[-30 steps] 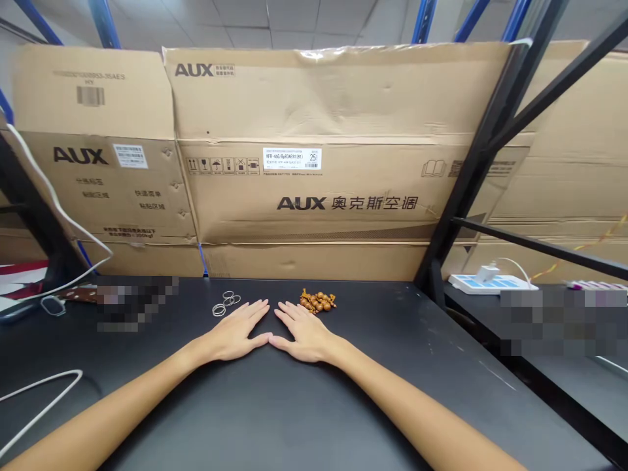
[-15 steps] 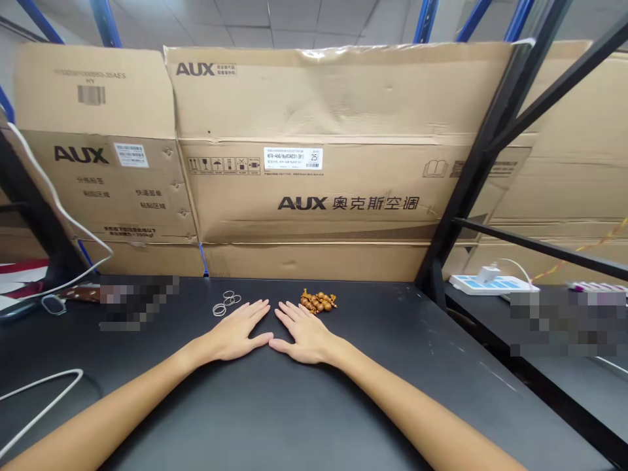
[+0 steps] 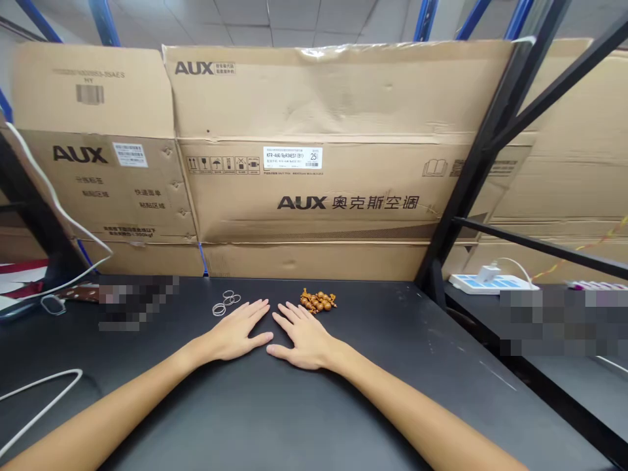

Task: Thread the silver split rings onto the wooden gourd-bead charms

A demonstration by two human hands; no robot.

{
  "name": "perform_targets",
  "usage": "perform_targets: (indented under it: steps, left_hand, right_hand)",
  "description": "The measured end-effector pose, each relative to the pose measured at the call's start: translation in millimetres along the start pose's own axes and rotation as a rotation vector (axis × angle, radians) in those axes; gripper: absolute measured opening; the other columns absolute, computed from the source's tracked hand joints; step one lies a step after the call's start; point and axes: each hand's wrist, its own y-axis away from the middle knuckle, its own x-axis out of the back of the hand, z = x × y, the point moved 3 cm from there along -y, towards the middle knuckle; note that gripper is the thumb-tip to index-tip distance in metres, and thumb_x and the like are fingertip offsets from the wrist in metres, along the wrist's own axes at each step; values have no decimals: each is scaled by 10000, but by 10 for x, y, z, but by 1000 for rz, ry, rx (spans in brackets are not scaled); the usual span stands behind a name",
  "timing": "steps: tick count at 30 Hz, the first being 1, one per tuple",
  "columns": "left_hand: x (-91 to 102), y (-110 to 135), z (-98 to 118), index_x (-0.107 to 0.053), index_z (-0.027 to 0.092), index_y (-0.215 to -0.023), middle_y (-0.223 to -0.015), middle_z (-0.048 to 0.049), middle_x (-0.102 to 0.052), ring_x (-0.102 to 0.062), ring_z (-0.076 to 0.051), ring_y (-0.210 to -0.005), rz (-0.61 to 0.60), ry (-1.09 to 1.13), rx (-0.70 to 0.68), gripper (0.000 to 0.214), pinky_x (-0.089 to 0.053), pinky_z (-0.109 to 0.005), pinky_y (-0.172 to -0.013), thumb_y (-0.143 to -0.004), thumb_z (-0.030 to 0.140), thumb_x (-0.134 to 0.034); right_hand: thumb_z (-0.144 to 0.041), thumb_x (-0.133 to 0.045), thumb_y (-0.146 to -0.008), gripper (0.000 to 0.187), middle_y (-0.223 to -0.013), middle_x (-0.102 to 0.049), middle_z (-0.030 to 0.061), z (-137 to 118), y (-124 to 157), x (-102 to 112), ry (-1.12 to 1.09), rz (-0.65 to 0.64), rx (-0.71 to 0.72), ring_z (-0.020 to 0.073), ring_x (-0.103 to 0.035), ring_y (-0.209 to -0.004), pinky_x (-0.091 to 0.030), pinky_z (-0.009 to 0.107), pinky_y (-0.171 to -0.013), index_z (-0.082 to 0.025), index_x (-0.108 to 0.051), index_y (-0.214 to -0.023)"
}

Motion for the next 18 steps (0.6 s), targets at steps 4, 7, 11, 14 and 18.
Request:
perform_targets:
  steps: [4, 7, 11, 14, 18]
  left_hand:
    - [9, -1, 10, -284, 207, -1445, -1508, -73, -244, -209, -220, -1398, -1, -7, 7, 722, -124, -372, -1152, -874, 645, -342]
    - [8, 0, 15, -288, 188, -1444, -1507, -85, -244, -210, -224, -1398, -10, -19, 9, 733, -126, -377, -1153, -876, 652, -322]
    - [4, 1, 9, -296, 193, -1442, -1506, -78, -253, -215, -227, -1397, 0, -24, 4, 728, -131, -373, -1154, -877, 652, -314]
    - [2, 1, 10, -279, 208, -1448, -1509, -63, -250, -211, -223, -1398, -5, -40, 4, 721, -128, -358, -1155, -878, 649, -308]
    - [15, 4, 22, -293, 188, -1444, -1505, -73, -262, -224, -235, -1394, -3, -39, 6, 735, -133, -358, -1153, -876, 655, -304]
  right_hand:
    - [-616, -428, -860, 672, -1469, -341, 101, 17, -27, 50, 73, 153, -25, 283, -243, -1376, -202, 471, -1129, -201, -411, -1388]
    - [-635, -406, -860, 672, -1455, -364, 115, 66, -44, 49, 86, 175, -89, 300, -266, -1363, -223, 487, -1115, -192, -446, -1364]
    - [-631, -404, -864, 648, -1434, -392, 120, 90, -43, 40, 81, 180, -98, 307, -300, -1342, -248, 489, -1101, -197, -470, -1341]
    - [-590, -432, -874, 586, -1406, -424, 127, 68, -30, 50, 69, 213, -59, 296, -336, -1320, -281, 474, -1088, -194, -508, -1300]
    - [-516, -465, -891, 502, -1373, -450, 137, 54, -23, 42, 15, 241, 15, 259, -392, -1286, -346, 413, -1065, -178, -534, -1256]
